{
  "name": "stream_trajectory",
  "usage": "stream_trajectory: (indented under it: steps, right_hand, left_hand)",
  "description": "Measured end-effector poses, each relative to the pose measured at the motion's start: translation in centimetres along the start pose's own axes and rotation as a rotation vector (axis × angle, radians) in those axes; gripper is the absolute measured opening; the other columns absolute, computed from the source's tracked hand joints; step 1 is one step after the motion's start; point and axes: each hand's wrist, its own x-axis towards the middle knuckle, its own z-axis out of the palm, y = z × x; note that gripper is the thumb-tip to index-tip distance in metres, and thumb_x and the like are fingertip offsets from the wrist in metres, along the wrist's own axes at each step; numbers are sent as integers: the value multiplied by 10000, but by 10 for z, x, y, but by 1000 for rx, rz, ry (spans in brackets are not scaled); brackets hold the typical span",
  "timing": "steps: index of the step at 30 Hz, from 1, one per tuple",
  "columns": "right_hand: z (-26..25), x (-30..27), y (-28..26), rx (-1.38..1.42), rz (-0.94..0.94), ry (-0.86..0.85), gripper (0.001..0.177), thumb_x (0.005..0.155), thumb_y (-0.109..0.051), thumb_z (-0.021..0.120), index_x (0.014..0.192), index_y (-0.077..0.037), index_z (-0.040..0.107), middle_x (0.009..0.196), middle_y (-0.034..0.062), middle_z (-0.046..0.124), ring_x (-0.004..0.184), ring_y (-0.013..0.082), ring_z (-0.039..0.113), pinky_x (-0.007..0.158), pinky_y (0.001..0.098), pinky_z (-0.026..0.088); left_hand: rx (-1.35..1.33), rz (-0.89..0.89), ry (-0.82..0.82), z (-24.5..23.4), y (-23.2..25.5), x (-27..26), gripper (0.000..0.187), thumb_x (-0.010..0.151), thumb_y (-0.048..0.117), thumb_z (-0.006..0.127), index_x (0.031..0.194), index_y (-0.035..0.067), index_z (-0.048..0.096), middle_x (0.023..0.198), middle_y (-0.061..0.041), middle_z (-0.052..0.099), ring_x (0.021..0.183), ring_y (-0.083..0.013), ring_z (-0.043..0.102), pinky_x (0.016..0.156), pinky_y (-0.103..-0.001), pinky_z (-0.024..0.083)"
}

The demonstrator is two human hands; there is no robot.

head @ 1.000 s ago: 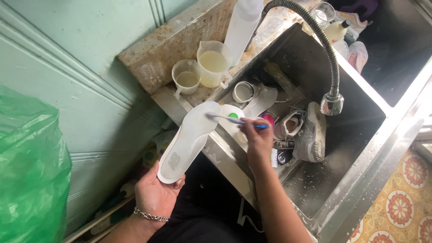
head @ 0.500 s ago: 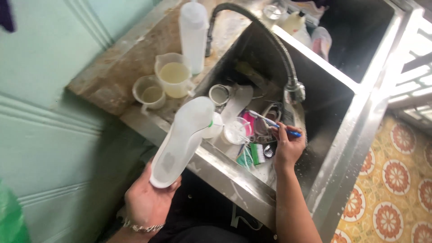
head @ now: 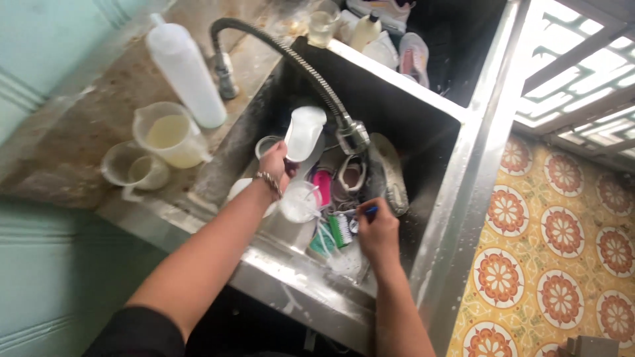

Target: The person scrubs a white shoe insole with a green brush and soapy water in a sink. They rinse the insole under the faucet, then use a toothbrush to scrub the insole's surface before rinsing it again.

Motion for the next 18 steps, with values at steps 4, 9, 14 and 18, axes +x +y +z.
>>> stream_trajectory:
  steps: [4,9,14,18]
  right_hand:
    - [-1,0,-4,-25,-7,-7,145,1037,16,872,1150,-74,854,935,231,906,926,459,934,831,535,750]
    - [-3,3,-1,-81,-11,4,150,1056,-5,847,1141,-129,845,930,190,898,928,438,933,808,523,751]
    - [-1,3,-5,-49,-44,-9,129,1070,-5,807,1127,-120,822,960,209,891,960,467,918,848,539,740]
    - [0,3,-7,-24,-42,-21,100,1098,-27,796,1124,-122,812,972,178,891,977,433,922,869,499,747]
  left_hand:
    - [46,-75,35,27,-17,64,460,1310,469,573,1729,322,694,1195,-306,852,847,-462,890,644,-444,708]
    - [1477,104,247,-16,-99,180,481,1025,456,727,1294,122,946,1253,-129,948,1250,-329,911,979,-501,764]
    - [1895,-27,74,3,-74,97,860,1113,448,555,1730,-151,529,1728,-450,575,1625,-600,599,1339,-737,518]
    - [2408,242,-52,35,-93,126,734,1192,495,510,1743,14,579,1679,-272,640,1517,-448,622,1330,-595,502]
